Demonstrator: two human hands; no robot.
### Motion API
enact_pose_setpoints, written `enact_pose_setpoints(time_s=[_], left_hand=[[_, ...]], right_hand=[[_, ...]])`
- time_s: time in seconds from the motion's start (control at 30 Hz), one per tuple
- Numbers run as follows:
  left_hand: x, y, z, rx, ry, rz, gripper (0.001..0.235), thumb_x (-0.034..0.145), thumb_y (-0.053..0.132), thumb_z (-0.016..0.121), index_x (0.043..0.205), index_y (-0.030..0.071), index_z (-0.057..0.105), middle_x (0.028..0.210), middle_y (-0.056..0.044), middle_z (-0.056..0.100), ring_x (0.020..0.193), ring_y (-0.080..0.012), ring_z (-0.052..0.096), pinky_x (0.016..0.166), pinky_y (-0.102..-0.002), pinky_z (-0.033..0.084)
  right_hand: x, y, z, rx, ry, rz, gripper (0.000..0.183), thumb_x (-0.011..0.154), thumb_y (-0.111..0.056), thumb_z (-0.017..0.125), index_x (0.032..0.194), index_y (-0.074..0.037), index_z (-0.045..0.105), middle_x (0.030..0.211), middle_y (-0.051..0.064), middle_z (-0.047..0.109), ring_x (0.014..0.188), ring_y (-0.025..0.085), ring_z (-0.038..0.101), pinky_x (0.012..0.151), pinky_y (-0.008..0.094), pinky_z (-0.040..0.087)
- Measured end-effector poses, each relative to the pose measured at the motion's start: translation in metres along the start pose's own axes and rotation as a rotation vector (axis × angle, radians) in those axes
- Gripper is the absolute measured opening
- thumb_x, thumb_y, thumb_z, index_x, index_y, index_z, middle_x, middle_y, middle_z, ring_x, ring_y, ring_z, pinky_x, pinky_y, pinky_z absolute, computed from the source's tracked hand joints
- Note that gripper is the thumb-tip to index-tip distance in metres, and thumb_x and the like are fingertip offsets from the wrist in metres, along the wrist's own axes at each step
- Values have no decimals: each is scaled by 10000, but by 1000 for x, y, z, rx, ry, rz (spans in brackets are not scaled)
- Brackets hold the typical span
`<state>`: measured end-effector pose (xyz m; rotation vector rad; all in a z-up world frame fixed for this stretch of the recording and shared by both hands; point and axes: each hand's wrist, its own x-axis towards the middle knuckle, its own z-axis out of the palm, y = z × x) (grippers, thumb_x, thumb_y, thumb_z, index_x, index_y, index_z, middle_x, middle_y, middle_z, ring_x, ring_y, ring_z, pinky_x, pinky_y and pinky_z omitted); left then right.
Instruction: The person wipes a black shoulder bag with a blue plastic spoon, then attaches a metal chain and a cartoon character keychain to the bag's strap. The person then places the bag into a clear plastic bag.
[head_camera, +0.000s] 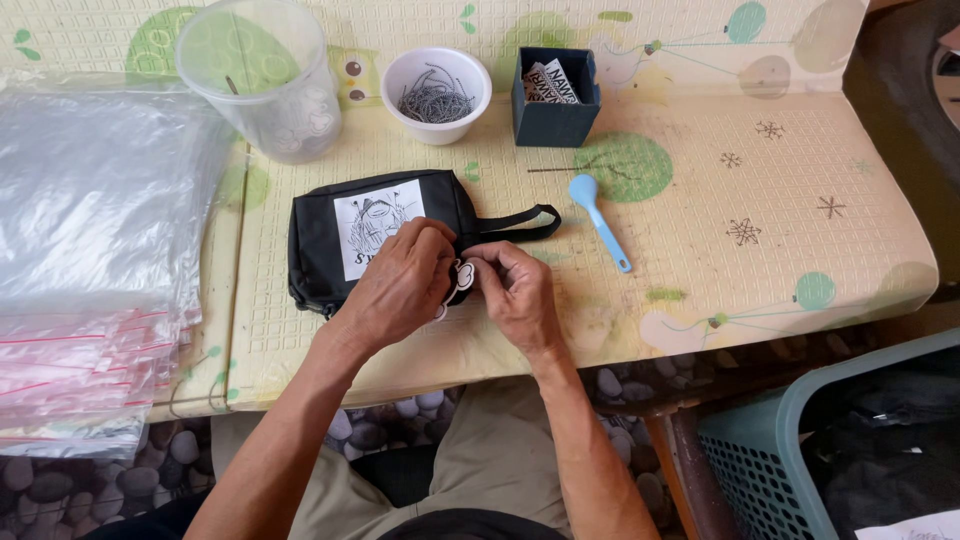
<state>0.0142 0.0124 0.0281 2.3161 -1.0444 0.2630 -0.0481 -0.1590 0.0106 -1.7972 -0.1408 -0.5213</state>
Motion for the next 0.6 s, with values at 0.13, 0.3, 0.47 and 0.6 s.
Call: enact_pose_setpoints(time_s=[0.13, 0.3, 0.47, 0.6], left_hand=[[-2, -4, 7, 4, 16, 25, 56, 973, 141, 584, 960, 97, 552, 1042, -82, 603, 904, -323, 673, 768, -429, 556], [-4, -1, 4, 118, 76, 108, 77, 1004, 158, 540, 968, 101, 503, 1002, -78, 546, 858, -322, 653, 724, -412, 557], [0, 3, -5, 222, 27, 194, 88, 983, 123, 526, 905, 89, 502, 977, -86, 539, 643, -293, 651, 647, -388, 550], [3, 6, -7, 279, 40, 269, 84, 975, 101, 526, 893, 81, 520, 971, -73, 534, 602, -257, 652, 646, -356, 542]], right_hand=[[1, -10, -4, 36, -19, 2, 191, 978, -12, 622, 1095, -72, 760, 766, 83, 689, 759, 112, 626, 762, 336, 578], [3, -13, -5, 88, -72, 81, 148, 957, -23, 652, 1002, -66, 786, 712, 60, 708, 703, 91, 642, 720, 292, 586], [5, -10, -8, 109, -123, 116, 151, 937, 10, 671, 983, -53, 800, 685, 72, 702, 677, 89, 631, 702, 278, 576], [8, -8, -7, 163, -127, 166, 120, 955, -15, 693, 986, -55, 802, 709, 42, 712, 714, 51, 575, 705, 257, 571]])
